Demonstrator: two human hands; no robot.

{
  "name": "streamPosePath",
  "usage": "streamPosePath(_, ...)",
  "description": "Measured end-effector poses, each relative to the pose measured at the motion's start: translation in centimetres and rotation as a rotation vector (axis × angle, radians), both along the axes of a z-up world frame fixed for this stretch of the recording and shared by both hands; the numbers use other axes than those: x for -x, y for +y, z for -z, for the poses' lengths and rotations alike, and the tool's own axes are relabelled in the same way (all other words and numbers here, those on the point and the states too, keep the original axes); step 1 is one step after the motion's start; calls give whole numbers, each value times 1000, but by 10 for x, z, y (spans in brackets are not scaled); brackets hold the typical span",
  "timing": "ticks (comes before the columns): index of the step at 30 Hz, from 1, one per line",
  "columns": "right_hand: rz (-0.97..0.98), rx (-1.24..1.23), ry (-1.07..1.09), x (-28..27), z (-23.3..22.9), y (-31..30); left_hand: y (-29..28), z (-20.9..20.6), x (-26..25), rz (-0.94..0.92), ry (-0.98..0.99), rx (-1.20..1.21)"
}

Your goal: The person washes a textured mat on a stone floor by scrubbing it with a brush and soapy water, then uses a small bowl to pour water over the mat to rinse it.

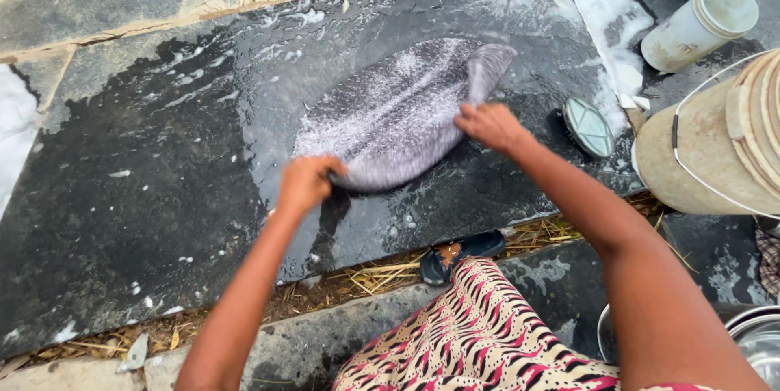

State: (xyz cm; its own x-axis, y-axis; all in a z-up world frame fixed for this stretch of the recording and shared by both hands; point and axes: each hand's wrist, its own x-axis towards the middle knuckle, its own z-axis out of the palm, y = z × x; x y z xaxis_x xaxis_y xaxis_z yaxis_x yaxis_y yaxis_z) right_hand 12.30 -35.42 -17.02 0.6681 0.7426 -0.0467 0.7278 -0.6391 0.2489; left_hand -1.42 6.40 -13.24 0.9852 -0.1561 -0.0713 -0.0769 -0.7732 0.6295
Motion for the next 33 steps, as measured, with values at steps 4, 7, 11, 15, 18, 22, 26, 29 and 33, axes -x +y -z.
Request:
streamPosePath(4,94,-52,197,34,-5,-19,-13,38,20,194,103,-145)
streamPosePath(7,154,-81,234,40,-10,-20,-8,34,13,275,247,-88)
streamPosePath(11,208,-102,174,23,-2,-12,-20,29,1,124,457,-2)
streamPosePath(15,192,-241,104,-1,8,10,-39,68,-1,36,55,-56)
streamPosePath(18,98,-284,-8,-22,14,29,-50,91,5,-35,-28,-119)
streamPosePath(22,190,-69,113,-33,18,40,-62,89,13,-100,32,-190)
streamPosePath(26,297,87,250,-41,11,43,-55,87,3,-205,89,54)
streamPosePath(29,90,-123,86,-31,0,19,-57,91,-4,-194,278,265)
streamPosePath(33,-65,-138,44,2,-15,-19,-62,89,-2,194,321,444)
